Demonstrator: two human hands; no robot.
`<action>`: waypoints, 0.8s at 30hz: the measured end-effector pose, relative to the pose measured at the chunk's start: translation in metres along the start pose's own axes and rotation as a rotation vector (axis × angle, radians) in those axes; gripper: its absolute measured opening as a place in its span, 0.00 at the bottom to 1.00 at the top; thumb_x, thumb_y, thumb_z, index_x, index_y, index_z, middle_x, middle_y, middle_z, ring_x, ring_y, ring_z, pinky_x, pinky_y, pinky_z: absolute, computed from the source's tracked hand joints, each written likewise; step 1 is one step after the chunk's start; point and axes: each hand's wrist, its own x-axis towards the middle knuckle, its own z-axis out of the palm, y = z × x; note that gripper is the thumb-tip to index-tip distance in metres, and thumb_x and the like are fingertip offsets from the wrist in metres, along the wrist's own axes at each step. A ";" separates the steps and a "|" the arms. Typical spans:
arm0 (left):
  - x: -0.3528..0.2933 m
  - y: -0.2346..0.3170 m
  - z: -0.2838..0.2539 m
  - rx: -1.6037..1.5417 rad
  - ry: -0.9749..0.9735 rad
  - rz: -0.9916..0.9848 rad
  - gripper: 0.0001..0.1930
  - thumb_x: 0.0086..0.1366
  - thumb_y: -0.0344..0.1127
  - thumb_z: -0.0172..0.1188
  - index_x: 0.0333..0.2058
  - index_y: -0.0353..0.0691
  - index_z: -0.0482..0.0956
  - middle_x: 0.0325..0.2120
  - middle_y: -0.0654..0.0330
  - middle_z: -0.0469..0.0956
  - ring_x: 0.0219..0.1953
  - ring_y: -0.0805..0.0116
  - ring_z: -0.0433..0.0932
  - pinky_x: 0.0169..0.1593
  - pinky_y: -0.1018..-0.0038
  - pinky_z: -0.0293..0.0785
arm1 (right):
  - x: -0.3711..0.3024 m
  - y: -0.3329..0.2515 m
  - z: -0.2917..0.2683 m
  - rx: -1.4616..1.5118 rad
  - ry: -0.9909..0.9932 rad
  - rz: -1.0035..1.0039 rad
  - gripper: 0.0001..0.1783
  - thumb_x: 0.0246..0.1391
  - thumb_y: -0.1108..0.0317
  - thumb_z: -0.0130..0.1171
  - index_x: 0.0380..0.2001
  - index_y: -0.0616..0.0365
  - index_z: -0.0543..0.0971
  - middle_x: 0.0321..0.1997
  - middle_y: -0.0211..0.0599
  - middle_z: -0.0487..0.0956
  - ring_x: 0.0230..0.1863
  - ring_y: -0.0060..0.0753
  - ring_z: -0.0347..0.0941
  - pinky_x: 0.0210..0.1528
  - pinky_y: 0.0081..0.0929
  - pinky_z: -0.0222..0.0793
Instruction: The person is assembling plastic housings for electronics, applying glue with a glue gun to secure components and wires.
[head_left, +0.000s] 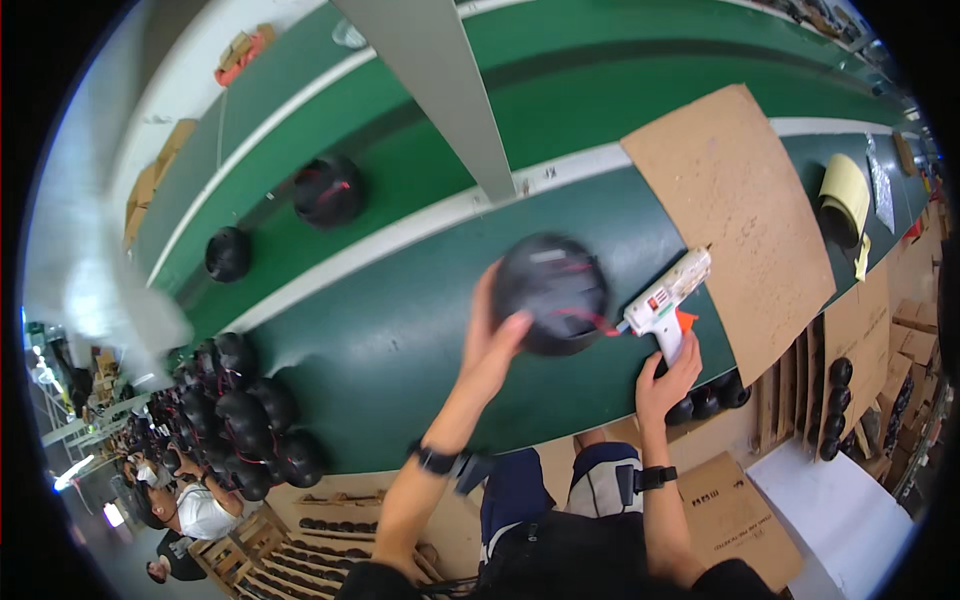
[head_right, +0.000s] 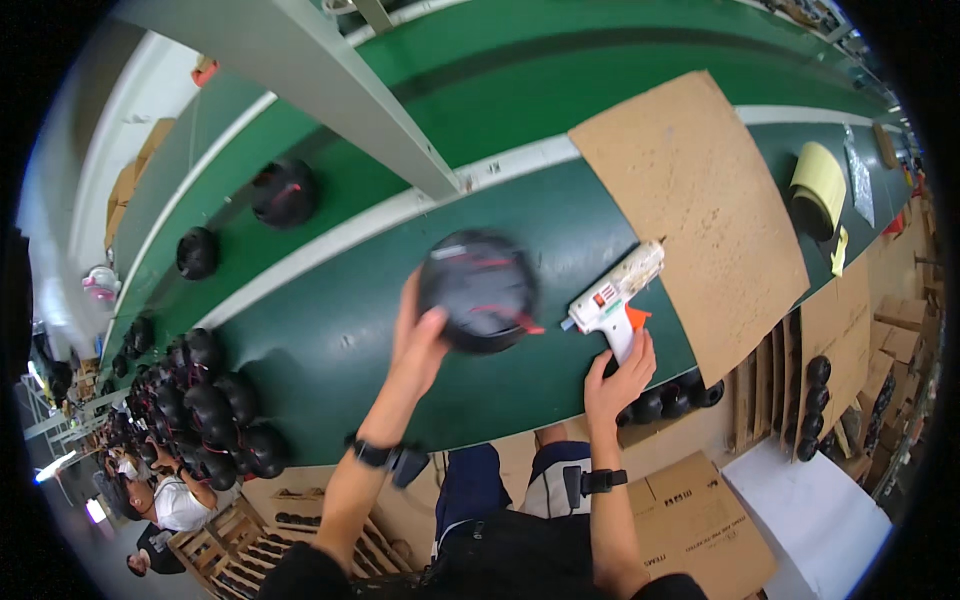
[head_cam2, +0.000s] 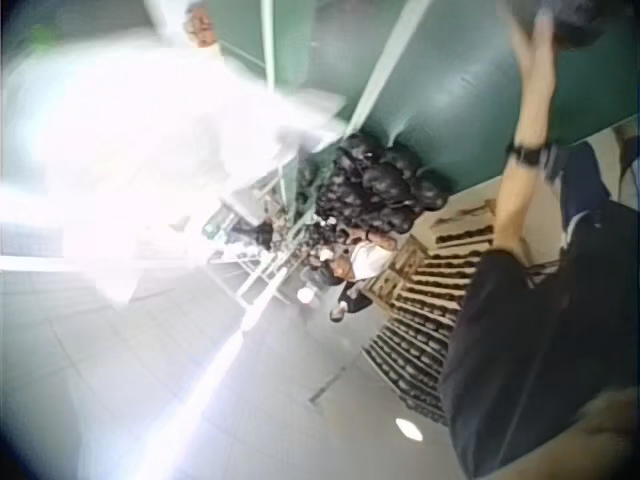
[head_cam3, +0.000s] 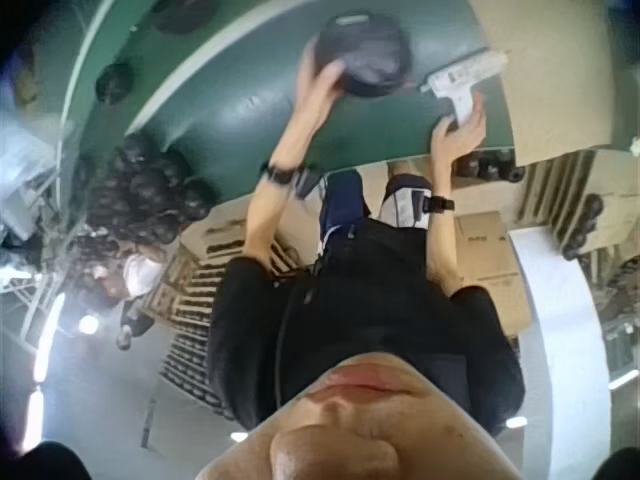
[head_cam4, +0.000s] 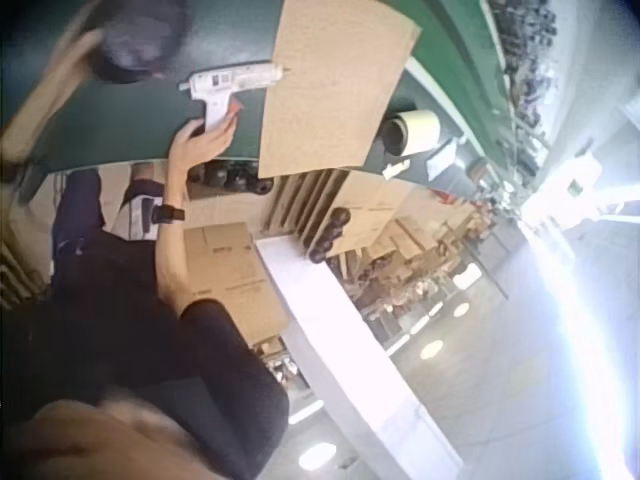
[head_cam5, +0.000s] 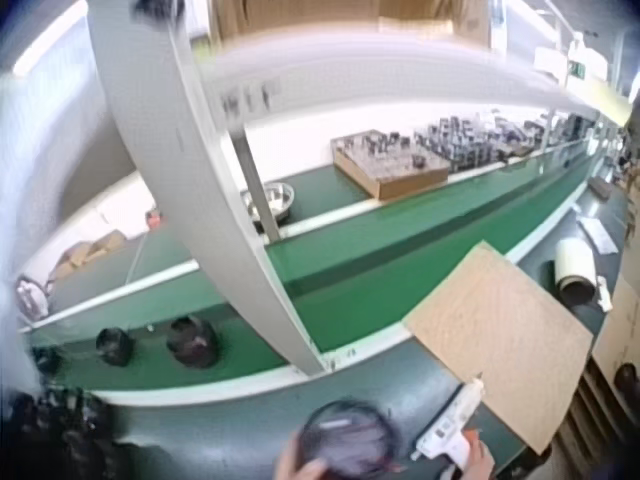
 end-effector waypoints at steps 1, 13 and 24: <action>-0.035 -0.020 -0.025 -0.018 0.159 -0.090 0.40 0.67 0.51 0.58 0.68 0.36 0.52 0.63 0.51 0.60 0.65 0.58 0.62 0.64 0.64 0.64 | 0.003 0.002 -0.003 -0.027 -0.028 -0.037 0.37 0.50 0.71 0.58 0.64 0.66 0.63 0.63 0.56 0.67 0.62 0.60 0.62 0.64 0.48 0.57; -0.166 -0.039 -0.078 0.612 0.416 0.044 0.39 0.52 0.31 0.72 0.62 0.33 0.64 0.52 0.53 0.70 0.47 0.68 0.72 0.41 0.74 0.74 | 0.037 0.013 -0.044 0.600 -0.429 0.450 0.32 0.55 0.67 0.55 0.63 0.60 0.63 0.23 0.30 0.70 0.22 0.22 0.66 0.26 0.18 0.60; -0.041 0.024 -0.102 0.868 -0.005 0.328 0.05 0.59 0.27 0.66 0.34 0.32 0.84 0.29 0.58 0.83 0.31 0.74 0.79 0.37 0.79 0.73 | -0.031 -0.081 -0.147 1.063 -1.022 0.503 0.21 0.51 0.65 0.67 0.46 0.57 0.73 0.54 0.53 0.71 0.46 0.46 0.75 0.27 0.32 0.79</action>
